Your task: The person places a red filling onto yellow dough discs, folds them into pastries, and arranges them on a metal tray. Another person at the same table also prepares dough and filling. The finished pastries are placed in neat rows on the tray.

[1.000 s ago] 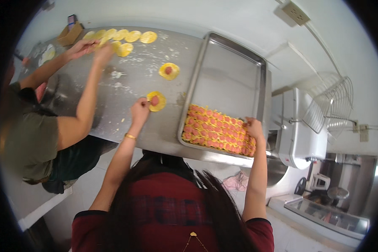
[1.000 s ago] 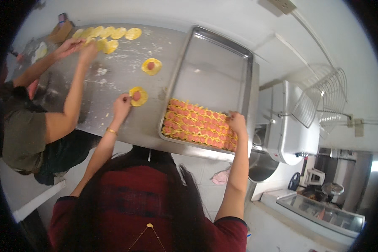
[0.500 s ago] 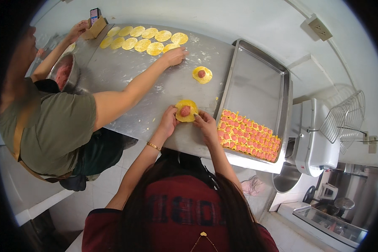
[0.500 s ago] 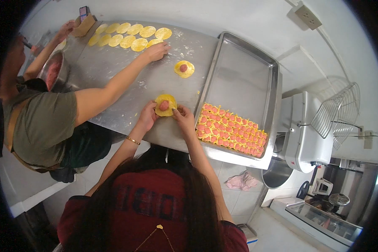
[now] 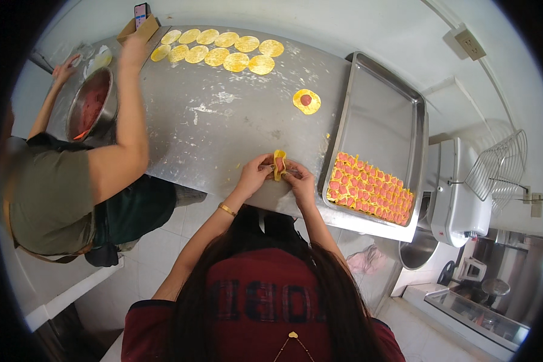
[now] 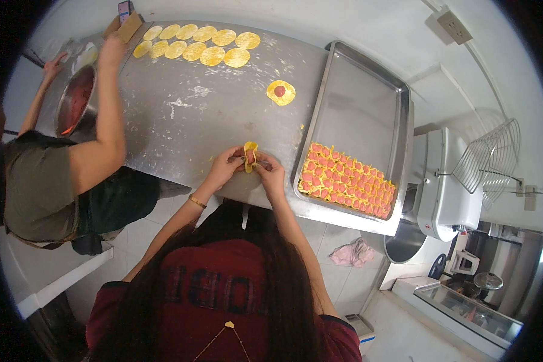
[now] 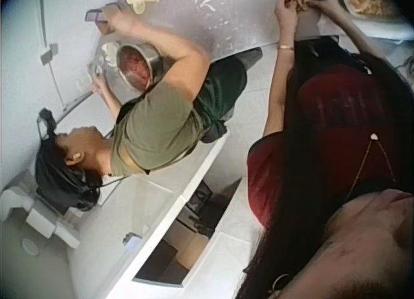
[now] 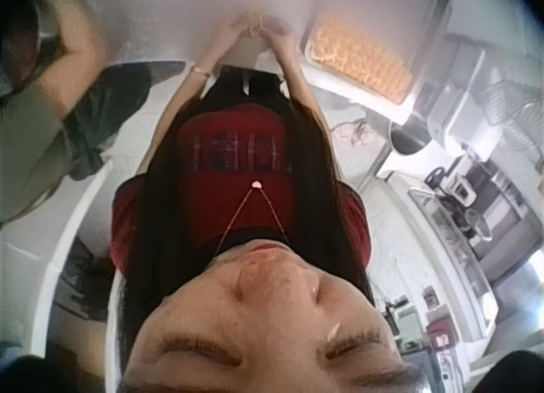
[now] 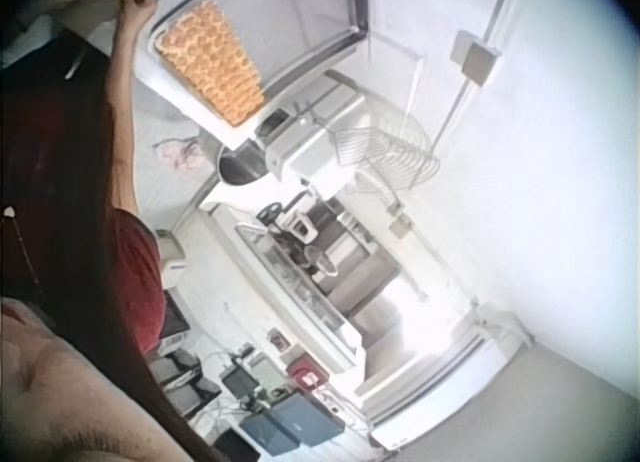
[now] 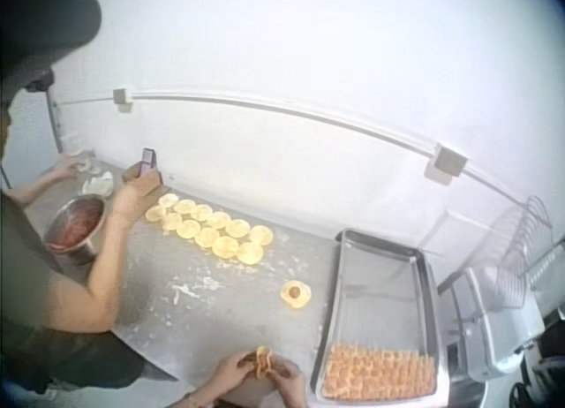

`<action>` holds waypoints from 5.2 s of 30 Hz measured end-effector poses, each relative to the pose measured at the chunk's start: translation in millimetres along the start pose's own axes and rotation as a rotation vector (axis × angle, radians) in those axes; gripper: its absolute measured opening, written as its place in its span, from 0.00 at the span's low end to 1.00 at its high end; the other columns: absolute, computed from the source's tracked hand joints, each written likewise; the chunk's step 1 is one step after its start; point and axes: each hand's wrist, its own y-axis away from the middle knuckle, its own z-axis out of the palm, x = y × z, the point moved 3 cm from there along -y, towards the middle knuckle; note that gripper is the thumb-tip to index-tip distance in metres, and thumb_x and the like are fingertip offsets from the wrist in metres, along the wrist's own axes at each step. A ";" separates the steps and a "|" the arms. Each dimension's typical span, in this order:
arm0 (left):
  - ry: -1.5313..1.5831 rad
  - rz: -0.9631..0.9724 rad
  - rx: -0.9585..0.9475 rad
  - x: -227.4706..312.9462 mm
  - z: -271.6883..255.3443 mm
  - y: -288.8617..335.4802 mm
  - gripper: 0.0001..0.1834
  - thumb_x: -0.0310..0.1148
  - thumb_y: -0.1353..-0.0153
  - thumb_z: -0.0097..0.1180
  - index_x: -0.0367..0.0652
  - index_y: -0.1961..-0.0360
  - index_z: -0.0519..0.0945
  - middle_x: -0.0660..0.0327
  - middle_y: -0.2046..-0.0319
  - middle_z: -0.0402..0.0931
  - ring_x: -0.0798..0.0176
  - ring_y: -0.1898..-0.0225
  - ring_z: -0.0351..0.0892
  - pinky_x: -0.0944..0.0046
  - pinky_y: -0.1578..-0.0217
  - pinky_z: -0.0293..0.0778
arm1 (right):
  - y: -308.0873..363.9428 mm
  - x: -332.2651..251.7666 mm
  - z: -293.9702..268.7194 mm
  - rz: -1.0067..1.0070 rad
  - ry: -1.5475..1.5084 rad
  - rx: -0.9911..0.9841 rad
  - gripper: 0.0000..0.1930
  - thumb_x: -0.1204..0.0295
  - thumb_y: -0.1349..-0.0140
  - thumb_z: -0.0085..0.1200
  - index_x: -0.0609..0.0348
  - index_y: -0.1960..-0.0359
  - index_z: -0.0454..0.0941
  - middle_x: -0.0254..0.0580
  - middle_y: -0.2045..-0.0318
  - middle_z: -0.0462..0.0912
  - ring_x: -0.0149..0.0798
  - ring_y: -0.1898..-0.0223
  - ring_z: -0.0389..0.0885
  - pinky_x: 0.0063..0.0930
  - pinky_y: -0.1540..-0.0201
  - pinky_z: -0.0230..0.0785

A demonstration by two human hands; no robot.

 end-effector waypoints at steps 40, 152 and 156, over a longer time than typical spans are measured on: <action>-0.529 0.236 -0.040 13.6 20.8 16.1 0.13 0.19 0.54 0.64 0.36 0.65 0.76 0.55 0.65 0.78 0.59 0.64 0.82 0.64 0.64 0.78 | 10.6 -37.2 -16.0 -0.452 0.835 -0.082 0.16 0.86 0.57 0.55 0.62 0.63 0.79 0.47 0.68 0.78 0.48 0.66 0.79 0.32 0.64 0.73; -0.823 0.361 0.359 23.5 44.9 -113.6 0.07 0.24 0.51 0.60 0.35 0.77 0.73 0.56 0.77 0.73 0.58 0.75 0.73 0.60 0.70 0.70 | -22.0 -104.9 -400.9 -0.198 1.151 0.040 0.17 0.80 0.57 0.53 0.52 0.64 0.85 0.53 0.68 0.82 0.52 0.63 0.81 0.38 0.59 0.73; -0.600 0.268 0.360 21.5 45.3 -92.0 0.07 0.23 0.50 0.59 0.37 0.71 0.72 0.63 0.76 0.72 0.69 0.74 0.70 0.68 0.70 0.69 | -24.7 -99.6 -403.6 -0.146 1.159 0.050 0.16 0.79 0.57 0.53 0.52 0.64 0.85 0.52 0.69 0.83 0.50 0.63 0.82 0.38 0.59 0.73</action>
